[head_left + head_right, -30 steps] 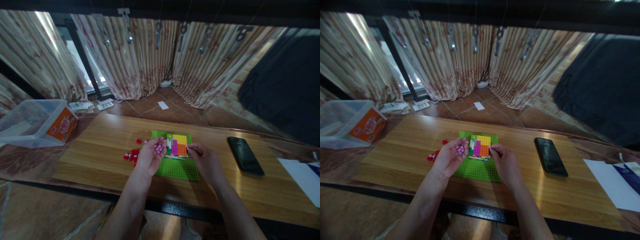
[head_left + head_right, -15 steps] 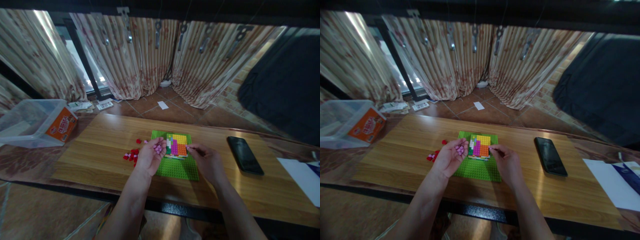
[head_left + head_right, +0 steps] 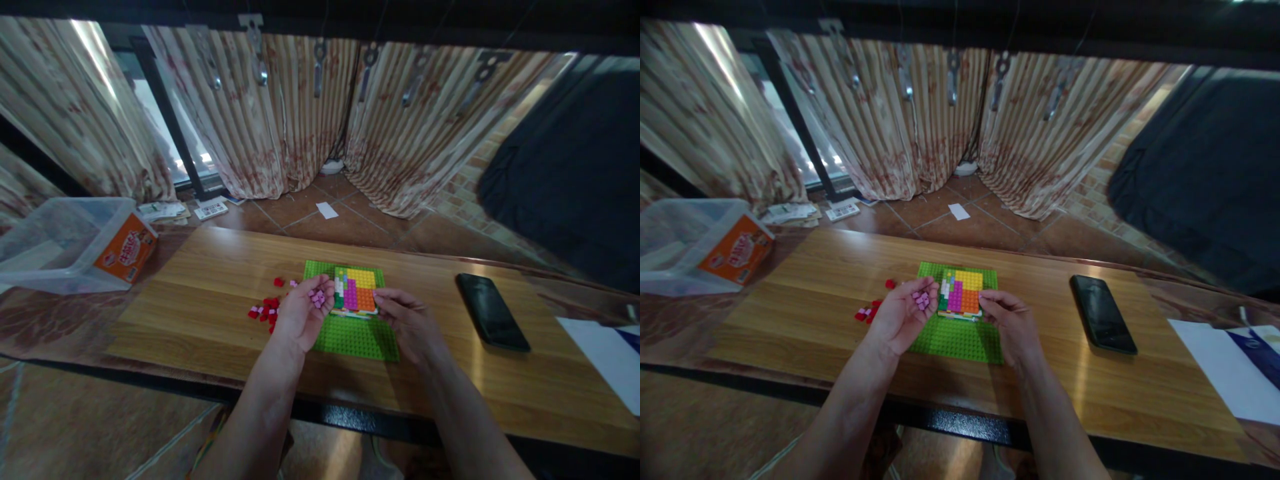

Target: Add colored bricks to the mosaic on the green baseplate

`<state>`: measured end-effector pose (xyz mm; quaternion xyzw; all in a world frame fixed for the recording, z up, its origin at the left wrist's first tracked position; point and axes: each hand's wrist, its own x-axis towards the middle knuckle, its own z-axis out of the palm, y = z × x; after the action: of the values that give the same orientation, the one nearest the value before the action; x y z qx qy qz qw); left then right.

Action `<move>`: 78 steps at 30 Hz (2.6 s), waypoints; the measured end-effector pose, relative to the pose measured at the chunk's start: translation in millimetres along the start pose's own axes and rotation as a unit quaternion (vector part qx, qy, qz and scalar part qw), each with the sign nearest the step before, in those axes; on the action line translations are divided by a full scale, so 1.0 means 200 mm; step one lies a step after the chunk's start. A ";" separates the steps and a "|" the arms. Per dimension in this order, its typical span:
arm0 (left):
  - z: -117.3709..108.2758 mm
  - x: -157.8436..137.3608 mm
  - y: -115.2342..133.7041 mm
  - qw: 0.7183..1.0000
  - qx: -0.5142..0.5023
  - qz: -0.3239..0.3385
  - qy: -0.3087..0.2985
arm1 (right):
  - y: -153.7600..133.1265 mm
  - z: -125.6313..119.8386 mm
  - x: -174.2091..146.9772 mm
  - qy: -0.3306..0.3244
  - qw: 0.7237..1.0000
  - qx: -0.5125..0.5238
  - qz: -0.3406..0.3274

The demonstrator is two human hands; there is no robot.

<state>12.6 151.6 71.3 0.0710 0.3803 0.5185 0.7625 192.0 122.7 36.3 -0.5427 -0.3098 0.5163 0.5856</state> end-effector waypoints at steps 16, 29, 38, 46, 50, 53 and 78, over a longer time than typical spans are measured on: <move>0.01 -0.01 -0.01 1.000 0.014 0.017 -0.013 | 0.01 0.04 0.02 0.008 0.997 0.062 0.040; 0.03 -0.08 0.03 0.988 -0.016 -0.045 -0.149 | -0.12 0.19 -0.17 -0.035 0.926 -0.265 -0.267; 0.03 -0.09 0.01 0.980 -0.014 -0.062 -0.191 | -0.09 0.24 -0.21 -0.070 0.840 -0.433 -0.319; 0.03 -0.09 0.01 0.980 -0.026 -0.061 -0.185 | -0.12 0.23 -0.21 -0.053 0.855 -0.422 -0.296; 0.02 -0.07 0.02 0.987 -0.027 -0.042 -0.153 | -0.14 0.16 -0.17 -0.002 0.915 -0.320 -0.247; 0.01 -0.06 0.03 0.990 -0.030 -0.024 -0.135 | -0.16 0.09 -0.10 0.050 0.949 -0.229 -0.209; 0.01 -0.06 0.04 0.993 -0.032 -0.010 -0.113 | -0.09 -0.06 -0.01 -0.026 0.967 -0.239 -0.086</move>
<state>6.2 145.7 82.6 0.1003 0.2754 0.5113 0.8079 207.3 119.1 50.7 -0.6252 -0.4846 0.3888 0.4724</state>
